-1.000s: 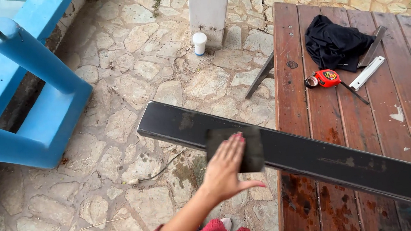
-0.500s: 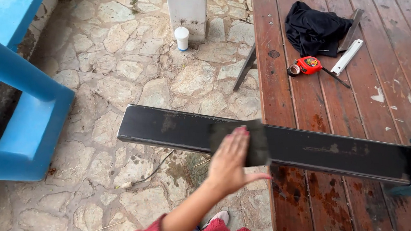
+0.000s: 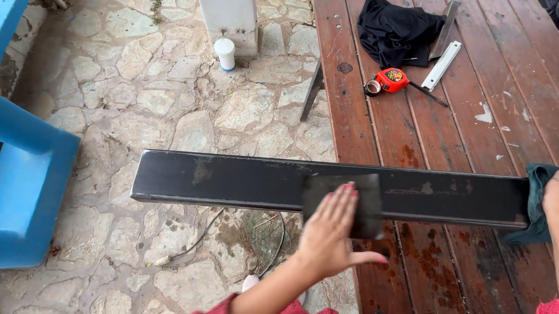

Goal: Sanding a metal beam with a sanding block and wiping it clean with a wet cloth.

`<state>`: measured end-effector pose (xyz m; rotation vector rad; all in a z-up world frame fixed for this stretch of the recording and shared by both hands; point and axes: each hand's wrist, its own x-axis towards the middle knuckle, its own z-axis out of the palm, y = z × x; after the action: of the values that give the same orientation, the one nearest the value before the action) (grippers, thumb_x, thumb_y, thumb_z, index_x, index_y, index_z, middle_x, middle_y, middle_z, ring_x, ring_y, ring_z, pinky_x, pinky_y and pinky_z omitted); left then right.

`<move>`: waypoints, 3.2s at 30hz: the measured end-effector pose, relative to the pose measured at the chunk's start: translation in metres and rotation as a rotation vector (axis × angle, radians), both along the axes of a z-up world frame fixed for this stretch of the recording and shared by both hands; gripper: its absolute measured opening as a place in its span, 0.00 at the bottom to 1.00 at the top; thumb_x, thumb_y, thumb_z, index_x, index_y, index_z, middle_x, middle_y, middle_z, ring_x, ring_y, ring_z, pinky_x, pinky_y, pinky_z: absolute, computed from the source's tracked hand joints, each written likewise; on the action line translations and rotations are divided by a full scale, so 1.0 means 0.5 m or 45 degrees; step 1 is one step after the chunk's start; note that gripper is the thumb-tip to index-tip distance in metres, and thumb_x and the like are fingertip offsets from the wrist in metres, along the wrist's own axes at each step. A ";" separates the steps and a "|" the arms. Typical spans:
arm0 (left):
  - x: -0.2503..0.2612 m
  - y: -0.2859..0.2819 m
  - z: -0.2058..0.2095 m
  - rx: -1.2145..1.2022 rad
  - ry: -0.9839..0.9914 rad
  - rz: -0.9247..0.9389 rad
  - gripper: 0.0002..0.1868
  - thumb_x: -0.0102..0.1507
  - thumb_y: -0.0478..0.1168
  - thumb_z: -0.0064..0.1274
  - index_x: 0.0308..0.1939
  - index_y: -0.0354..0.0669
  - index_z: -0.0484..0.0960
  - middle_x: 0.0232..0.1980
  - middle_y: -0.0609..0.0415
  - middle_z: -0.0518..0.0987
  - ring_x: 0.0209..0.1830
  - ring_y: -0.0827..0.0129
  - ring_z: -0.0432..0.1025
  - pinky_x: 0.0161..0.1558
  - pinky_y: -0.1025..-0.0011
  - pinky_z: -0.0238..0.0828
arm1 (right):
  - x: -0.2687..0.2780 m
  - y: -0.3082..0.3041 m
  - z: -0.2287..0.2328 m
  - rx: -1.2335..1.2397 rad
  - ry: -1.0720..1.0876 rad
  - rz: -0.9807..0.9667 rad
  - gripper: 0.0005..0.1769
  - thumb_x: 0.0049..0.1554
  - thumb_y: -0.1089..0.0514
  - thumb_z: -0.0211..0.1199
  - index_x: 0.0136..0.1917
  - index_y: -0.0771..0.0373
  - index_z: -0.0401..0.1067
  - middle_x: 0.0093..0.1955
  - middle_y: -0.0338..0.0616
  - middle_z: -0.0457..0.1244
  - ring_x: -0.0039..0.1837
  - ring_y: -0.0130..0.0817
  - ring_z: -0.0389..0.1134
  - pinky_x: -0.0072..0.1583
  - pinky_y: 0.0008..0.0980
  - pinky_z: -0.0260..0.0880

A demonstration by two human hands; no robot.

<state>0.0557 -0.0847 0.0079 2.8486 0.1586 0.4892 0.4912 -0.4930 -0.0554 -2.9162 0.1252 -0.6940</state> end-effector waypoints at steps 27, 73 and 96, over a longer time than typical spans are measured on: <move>0.091 -0.128 0.021 -0.204 0.194 -0.337 0.71 0.54 0.87 0.16 0.78 0.25 0.43 0.83 0.34 0.43 0.84 0.49 0.37 0.79 0.57 0.27 | -0.093 0.095 0.103 0.109 0.268 -0.237 0.36 0.68 0.36 0.40 0.77 0.58 0.66 0.85 0.53 0.41 0.82 0.61 0.33 0.67 0.86 0.19; -0.412 0.384 0.249 -2.286 -0.445 1.457 0.42 0.61 0.65 0.46 0.68 0.36 0.71 0.60 0.49 0.78 0.60 0.70 0.73 0.62 0.72 0.67 | -0.448 0.496 0.138 0.069 0.510 0.020 0.46 0.63 0.26 0.27 0.84 0.53 0.42 0.87 0.55 0.30 0.86 0.57 0.27 0.74 0.72 0.13; -0.790 0.716 0.110 -2.391 -1.029 1.533 0.27 0.65 0.67 0.47 0.57 0.54 0.75 0.62 0.59 0.79 0.61 0.78 0.75 0.63 0.68 0.75 | -1.089 1.305 0.151 -0.304 0.679 0.832 0.61 0.52 0.16 0.11 0.84 0.58 0.27 0.86 0.57 0.20 0.85 0.55 0.20 0.77 0.62 0.11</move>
<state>-0.3394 0.2735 0.0629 0.4400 1.2559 0.8667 -0.0534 0.1595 0.0202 -2.9856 -0.8634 0.1837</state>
